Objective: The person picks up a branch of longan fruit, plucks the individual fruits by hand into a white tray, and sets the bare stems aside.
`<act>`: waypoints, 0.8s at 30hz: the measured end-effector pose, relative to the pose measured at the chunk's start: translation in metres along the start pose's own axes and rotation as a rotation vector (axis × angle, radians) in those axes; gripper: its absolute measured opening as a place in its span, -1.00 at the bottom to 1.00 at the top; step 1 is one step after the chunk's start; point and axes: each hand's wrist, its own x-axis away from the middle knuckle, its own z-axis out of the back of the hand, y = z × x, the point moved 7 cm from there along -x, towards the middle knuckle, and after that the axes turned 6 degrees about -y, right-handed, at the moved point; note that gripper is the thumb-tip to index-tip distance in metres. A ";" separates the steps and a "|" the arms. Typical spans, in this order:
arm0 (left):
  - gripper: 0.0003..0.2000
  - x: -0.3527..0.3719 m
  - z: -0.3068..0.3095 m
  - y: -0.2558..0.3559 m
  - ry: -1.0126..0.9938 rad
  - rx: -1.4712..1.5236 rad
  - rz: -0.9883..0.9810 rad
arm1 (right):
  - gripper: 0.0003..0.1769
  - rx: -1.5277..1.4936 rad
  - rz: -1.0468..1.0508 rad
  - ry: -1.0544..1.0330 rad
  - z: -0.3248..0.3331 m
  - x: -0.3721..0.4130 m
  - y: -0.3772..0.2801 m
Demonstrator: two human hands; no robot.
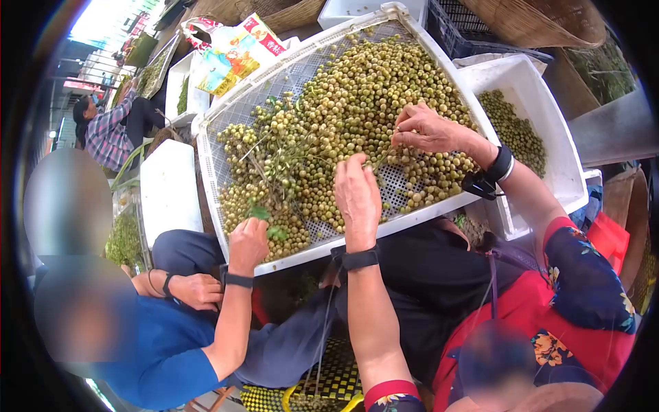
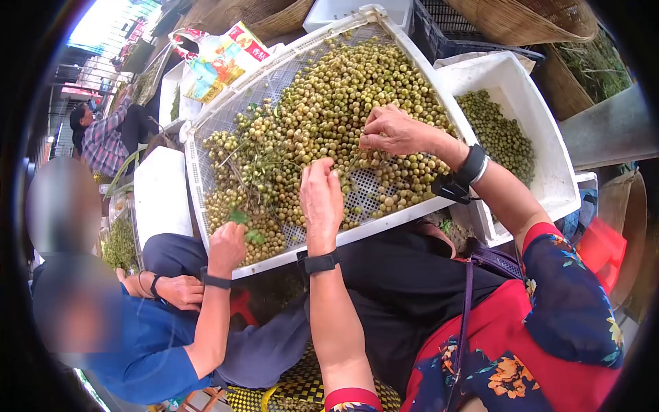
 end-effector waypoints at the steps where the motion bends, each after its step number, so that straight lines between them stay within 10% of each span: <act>1: -0.78 -0.004 -0.004 0.004 -0.006 0.001 -0.004 | -0.70 0.040 0.003 0.017 0.005 -0.001 -0.003; 9: -0.71 -0.006 0.019 0.038 0.193 0.182 -0.306 | -0.72 -0.658 -0.335 -0.042 0.016 -0.041 -0.028; 16: -0.73 -0.006 0.006 -0.010 -0.105 0.788 0.101 | -0.79 -0.947 -0.265 -0.056 -0.024 -0.059 -0.039; 24: -0.76 -0.003 0.011 -0.019 -0.055 1.223 0.180 | -0.28 -1.777 -0.546 -0.154 -0.081 -0.020 -0.033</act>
